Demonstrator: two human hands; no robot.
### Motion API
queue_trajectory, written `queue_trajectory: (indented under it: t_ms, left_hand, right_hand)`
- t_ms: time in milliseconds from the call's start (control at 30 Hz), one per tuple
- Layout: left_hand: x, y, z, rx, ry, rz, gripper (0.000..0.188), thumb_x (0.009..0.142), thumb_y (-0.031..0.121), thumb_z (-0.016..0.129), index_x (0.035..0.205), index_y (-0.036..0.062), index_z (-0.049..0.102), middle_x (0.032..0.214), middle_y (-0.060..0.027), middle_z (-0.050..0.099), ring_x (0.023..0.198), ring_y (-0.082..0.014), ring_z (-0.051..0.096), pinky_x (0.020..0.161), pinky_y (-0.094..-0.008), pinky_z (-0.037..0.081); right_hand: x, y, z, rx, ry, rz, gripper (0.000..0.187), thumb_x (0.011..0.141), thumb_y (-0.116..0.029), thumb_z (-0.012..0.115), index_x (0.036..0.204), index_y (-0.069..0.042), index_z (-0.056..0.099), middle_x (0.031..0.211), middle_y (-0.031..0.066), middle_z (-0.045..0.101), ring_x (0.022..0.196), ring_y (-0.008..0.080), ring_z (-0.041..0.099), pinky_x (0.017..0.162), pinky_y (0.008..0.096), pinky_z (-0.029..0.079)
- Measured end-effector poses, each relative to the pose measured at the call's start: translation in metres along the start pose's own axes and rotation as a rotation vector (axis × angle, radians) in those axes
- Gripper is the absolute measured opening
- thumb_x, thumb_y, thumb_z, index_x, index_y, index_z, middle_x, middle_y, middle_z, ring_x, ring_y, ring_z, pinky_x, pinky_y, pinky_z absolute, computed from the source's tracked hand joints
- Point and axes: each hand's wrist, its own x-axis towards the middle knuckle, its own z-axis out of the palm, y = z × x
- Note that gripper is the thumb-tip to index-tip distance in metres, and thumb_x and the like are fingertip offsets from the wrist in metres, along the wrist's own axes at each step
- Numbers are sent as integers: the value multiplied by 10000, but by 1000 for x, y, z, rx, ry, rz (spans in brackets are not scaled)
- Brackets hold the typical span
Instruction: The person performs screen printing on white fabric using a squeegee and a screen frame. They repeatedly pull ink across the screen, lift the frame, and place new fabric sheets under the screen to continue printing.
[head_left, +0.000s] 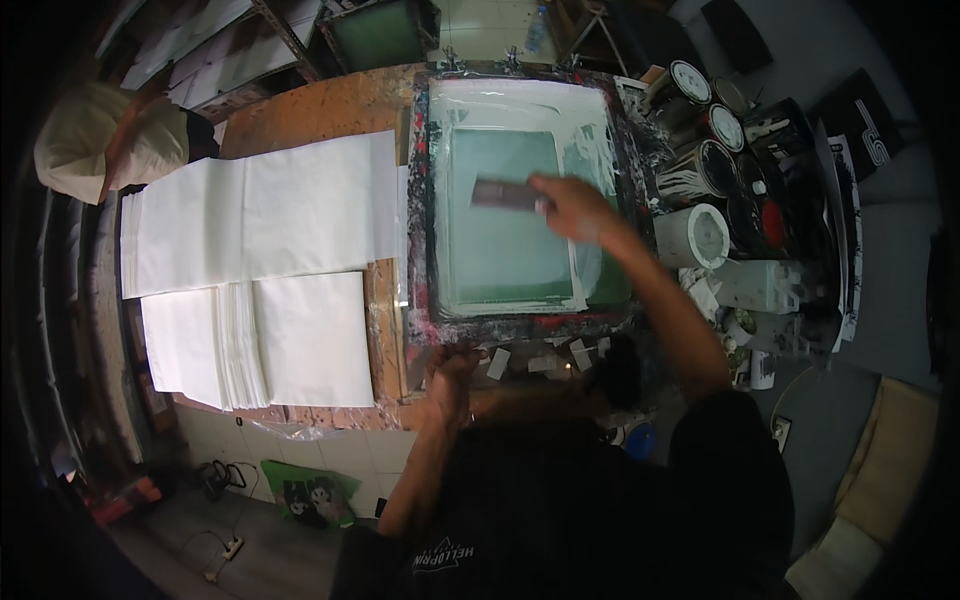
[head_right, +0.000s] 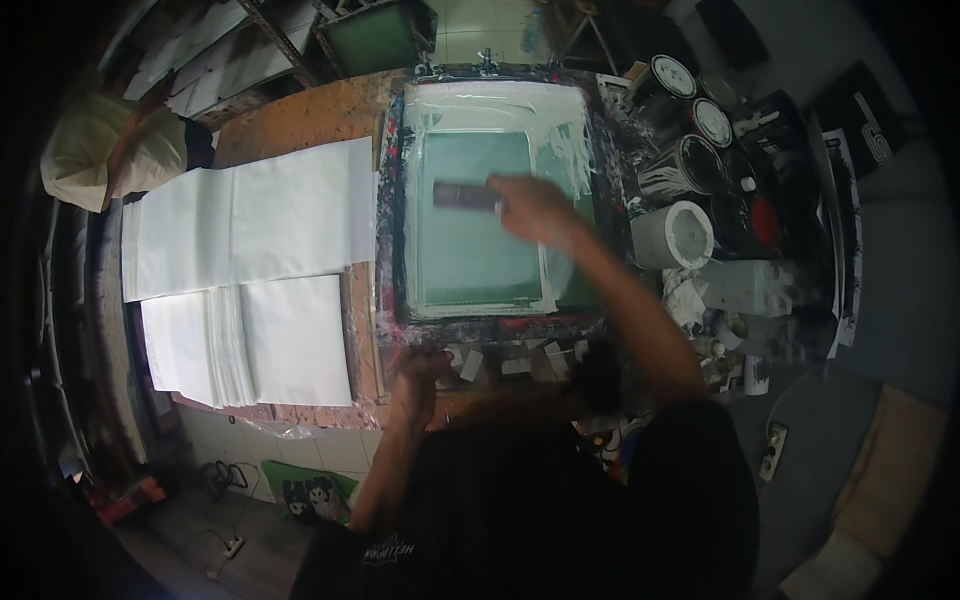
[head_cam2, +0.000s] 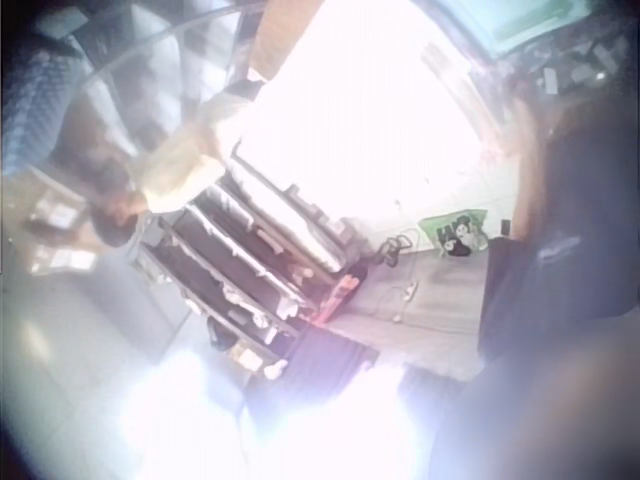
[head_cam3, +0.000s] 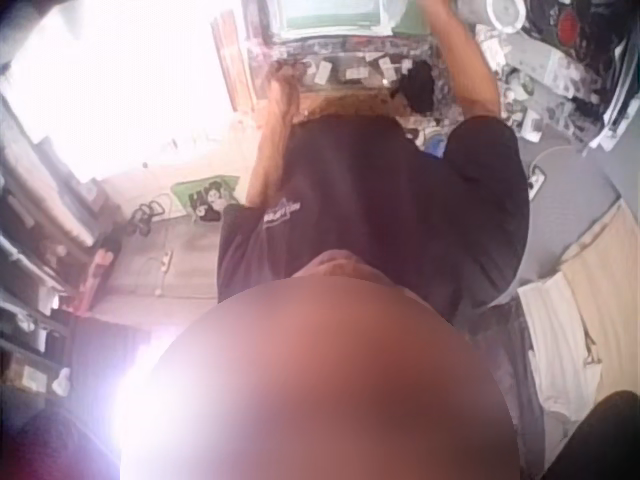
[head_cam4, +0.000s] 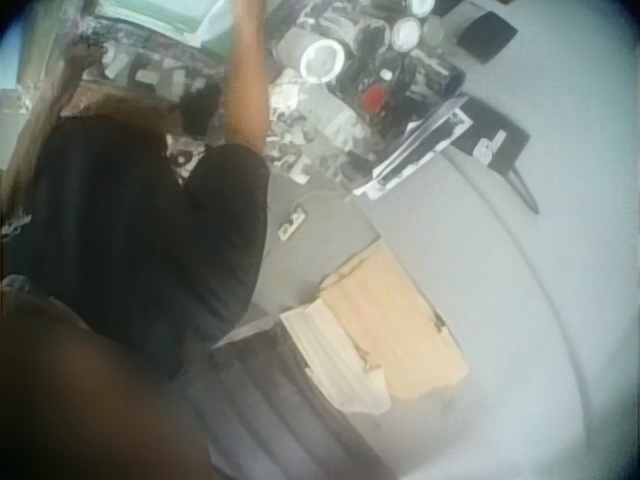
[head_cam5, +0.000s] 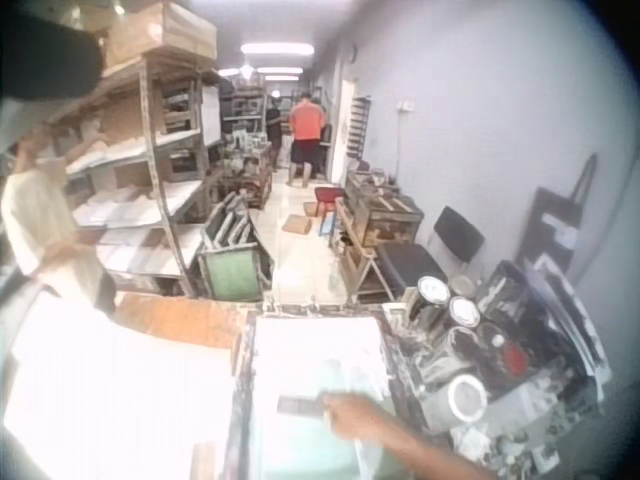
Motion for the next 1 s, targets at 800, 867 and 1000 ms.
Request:
queue_trajectory:
  t_ms: [800,867,1000]
  left_hand:
    - [141,71,-6,1619,818,731,277,933,272,661,950,-4,679,1002,-179,674,945,-368,658,892,-473,481]
    - [140,63,-8,1644,737,795,259,913,256,680,943,-2,682,1000,-190,665,944,-371,656,836,-476,496]
    - [128,93,26,1172,333,662,275,928,239,679,973,-32,678,902,-224,682,826,-351,664,760,-441,518]
  right_hand:
    - [-55,-177,-200,-128,318,78,404,945,-414,558,763,-64,649,577,5,508,473,90,382,424,295,342]
    - [-40,-169,-210,-79,301,107,435,953,-414,536,724,-60,645,539,-24,470,453,61,334,401,280,306]
    - [-20,-155,-226,-118,465,11,458,955,-426,538,725,-55,675,557,-8,495,505,108,401,476,318,354]
